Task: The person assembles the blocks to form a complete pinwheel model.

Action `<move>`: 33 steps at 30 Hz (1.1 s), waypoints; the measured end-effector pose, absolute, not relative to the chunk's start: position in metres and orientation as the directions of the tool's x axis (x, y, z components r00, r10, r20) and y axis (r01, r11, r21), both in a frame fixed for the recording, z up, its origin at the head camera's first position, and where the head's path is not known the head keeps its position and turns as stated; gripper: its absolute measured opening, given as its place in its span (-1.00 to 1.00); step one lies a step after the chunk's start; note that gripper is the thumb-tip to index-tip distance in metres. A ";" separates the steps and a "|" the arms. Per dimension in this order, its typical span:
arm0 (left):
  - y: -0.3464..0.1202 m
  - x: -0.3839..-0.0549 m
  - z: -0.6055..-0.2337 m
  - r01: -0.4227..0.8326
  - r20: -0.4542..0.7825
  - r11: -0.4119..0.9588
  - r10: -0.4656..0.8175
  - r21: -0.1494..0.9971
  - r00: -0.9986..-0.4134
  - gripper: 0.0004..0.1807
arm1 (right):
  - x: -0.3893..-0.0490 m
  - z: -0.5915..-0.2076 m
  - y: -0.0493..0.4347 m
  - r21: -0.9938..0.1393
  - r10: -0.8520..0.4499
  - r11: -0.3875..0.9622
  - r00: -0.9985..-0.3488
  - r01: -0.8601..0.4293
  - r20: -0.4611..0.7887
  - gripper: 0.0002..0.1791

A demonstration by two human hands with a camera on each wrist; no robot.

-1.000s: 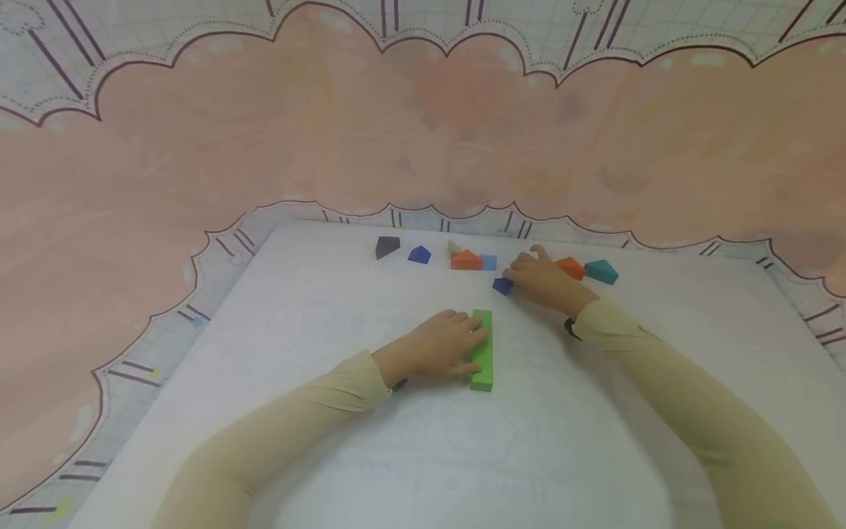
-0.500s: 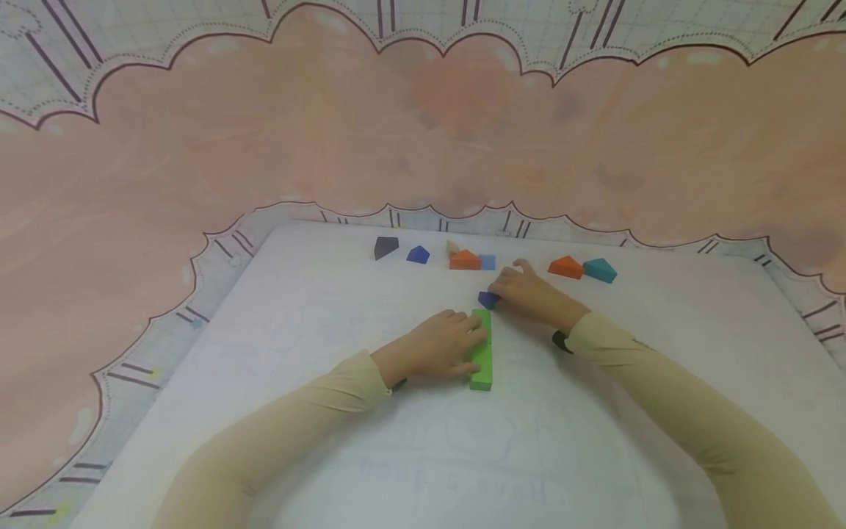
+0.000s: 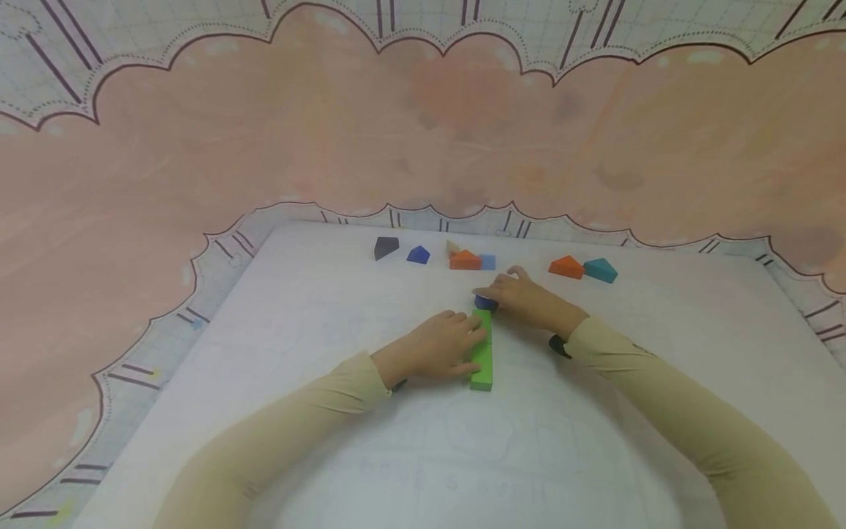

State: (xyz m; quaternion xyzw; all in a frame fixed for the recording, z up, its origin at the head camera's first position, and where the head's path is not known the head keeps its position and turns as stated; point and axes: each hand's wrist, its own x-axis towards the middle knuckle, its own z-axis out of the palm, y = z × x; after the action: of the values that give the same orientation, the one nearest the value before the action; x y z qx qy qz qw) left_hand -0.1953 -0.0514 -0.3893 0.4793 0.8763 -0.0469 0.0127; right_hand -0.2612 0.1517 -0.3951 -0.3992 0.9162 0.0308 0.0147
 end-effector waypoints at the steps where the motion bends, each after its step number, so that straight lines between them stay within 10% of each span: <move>1: -0.051 -0.195 -0.389 0.842 -0.067 0.535 0.840 -0.073 -0.539 -0.45 | -0.261 -0.395 0.152 0.043 -0.729 0.682 -0.683 -0.730 -0.051 -0.49; 33: -0.051 -0.195 -0.392 0.844 -0.065 0.532 0.842 -0.076 -0.536 -0.46 | -0.272 -0.389 0.145 0.094 -0.748 0.651 -0.657 -0.753 -0.088 -0.53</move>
State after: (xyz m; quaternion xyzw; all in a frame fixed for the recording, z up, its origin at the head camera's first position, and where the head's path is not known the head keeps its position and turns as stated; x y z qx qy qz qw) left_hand -0.1949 -0.0512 -0.3921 0.4815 0.8750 -0.0493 0.0102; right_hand -0.2715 0.1454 -0.3894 -0.4134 0.9083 0.0612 0.0207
